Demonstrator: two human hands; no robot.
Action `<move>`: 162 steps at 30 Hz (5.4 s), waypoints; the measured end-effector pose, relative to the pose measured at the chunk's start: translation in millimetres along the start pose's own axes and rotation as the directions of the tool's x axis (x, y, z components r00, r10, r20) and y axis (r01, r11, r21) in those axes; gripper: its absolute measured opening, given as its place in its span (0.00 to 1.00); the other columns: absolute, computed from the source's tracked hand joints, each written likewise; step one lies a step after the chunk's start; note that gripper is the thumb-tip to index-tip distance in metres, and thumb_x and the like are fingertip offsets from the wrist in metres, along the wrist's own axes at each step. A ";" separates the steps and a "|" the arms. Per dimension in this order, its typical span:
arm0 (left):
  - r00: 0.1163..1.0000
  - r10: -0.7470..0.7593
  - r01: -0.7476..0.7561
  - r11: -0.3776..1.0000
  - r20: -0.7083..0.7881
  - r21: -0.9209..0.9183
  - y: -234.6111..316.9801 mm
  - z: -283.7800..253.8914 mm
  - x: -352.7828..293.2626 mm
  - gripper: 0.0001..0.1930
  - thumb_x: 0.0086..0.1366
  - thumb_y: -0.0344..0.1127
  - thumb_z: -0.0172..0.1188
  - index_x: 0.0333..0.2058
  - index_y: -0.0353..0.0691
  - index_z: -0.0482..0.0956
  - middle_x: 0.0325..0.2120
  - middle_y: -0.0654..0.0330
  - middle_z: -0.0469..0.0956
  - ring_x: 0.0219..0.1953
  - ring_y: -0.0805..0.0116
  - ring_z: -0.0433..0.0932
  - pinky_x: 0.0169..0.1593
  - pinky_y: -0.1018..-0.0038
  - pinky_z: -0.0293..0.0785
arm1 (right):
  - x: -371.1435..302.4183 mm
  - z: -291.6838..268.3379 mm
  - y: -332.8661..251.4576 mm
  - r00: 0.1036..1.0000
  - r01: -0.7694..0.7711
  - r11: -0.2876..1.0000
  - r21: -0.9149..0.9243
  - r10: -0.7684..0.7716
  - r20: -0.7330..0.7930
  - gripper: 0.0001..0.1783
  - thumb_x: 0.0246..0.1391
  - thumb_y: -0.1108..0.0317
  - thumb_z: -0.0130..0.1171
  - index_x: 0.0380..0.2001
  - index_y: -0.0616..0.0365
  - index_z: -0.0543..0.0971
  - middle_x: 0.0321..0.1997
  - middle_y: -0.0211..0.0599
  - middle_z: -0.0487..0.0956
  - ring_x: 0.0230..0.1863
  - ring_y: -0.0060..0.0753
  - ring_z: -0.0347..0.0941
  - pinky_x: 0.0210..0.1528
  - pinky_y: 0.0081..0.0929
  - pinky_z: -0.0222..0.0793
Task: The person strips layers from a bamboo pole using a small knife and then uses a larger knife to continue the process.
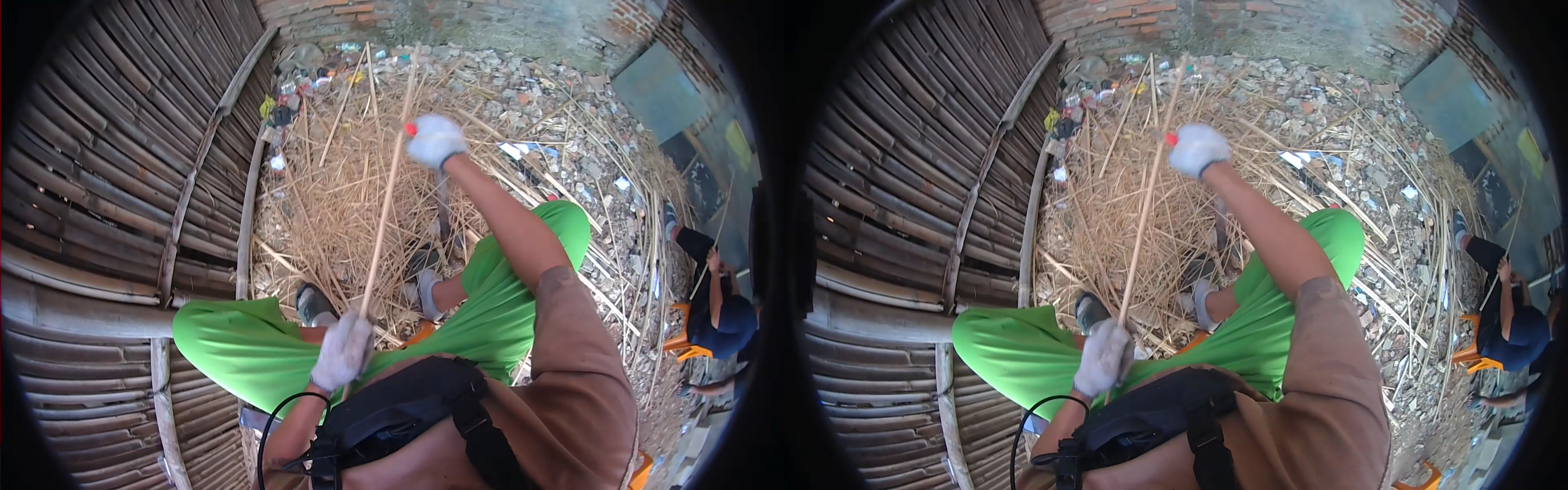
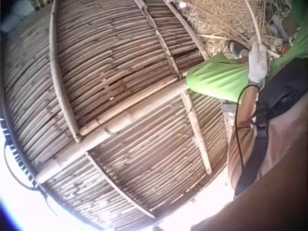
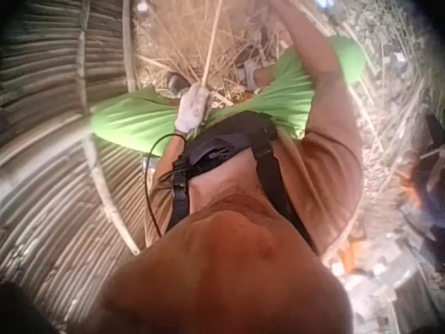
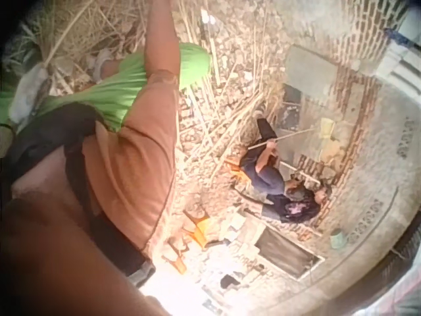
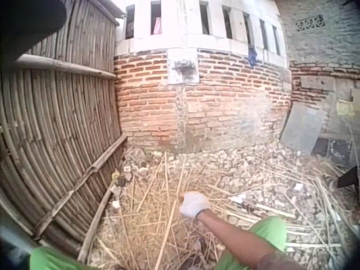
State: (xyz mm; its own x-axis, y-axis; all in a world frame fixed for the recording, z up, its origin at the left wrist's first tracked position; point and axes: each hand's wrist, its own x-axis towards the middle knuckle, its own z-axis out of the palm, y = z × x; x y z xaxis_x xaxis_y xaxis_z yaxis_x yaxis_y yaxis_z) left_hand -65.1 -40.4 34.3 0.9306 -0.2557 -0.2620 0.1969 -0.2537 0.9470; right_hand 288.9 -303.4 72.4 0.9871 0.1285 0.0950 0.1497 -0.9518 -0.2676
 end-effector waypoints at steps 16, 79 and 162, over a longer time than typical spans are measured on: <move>0.971 -0.227 0.237 0.912 0.068 -0.335 -22.2 -51.0 -76.9 0.13 0.81 0.37 0.59 0.54 0.34 0.76 0.21 0.72 0.67 0.18 0.79 0.65 0.22 0.80 0.61 | 82.6 -91.1 251.0 0.771 -0.576 0.814 0.081 0.573 -0.276 0.27 0.58 0.48 0.66 0.51 0.57 0.90 0.59 0.53 0.87 0.61 0.51 0.86 0.62 0.45 0.82; 0.951 -0.288 0.246 0.927 -0.116 -0.284 -1.5 -47.3 -73.9 0.14 0.78 0.42 0.60 0.50 0.35 0.79 0.22 0.67 0.75 0.24 0.75 0.74 0.26 0.74 0.70 | 58.8 -89.2 226.8 0.836 -0.506 0.862 0.005 0.492 -0.243 0.32 0.63 0.43 0.59 0.55 0.59 0.88 0.60 0.56 0.86 0.62 0.59 0.84 0.62 0.49 0.80; 0.941 0.073 -0.099 0.993 -0.332 -0.063 30.6 -50.5 55.9 0.11 0.82 0.40 0.54 0.40 0.39 0.74 0.22 0.65 0.72 0.15 0.78 0.69 0.17 0.77 0.65 | -122.4 42.5 -134.9 0.889 0.381 0.917 0.123 -0.399 0.223 0.16 0.53 0.58 0.64 0.38 0.58 0.90 0.38 0.56 0.89 0.44 0.58 0.89 0.47 0.55 0.86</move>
State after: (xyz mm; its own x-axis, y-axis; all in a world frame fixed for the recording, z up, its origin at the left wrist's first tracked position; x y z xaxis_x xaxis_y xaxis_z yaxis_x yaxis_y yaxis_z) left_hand 8.5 -15.4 58.1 0.9920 0.0507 -0.1160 0.1230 -0.1680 0.9781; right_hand 150.2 -178.9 56.1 0.8306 0.5563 -0.0228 0.5197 -0.7894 -0.3268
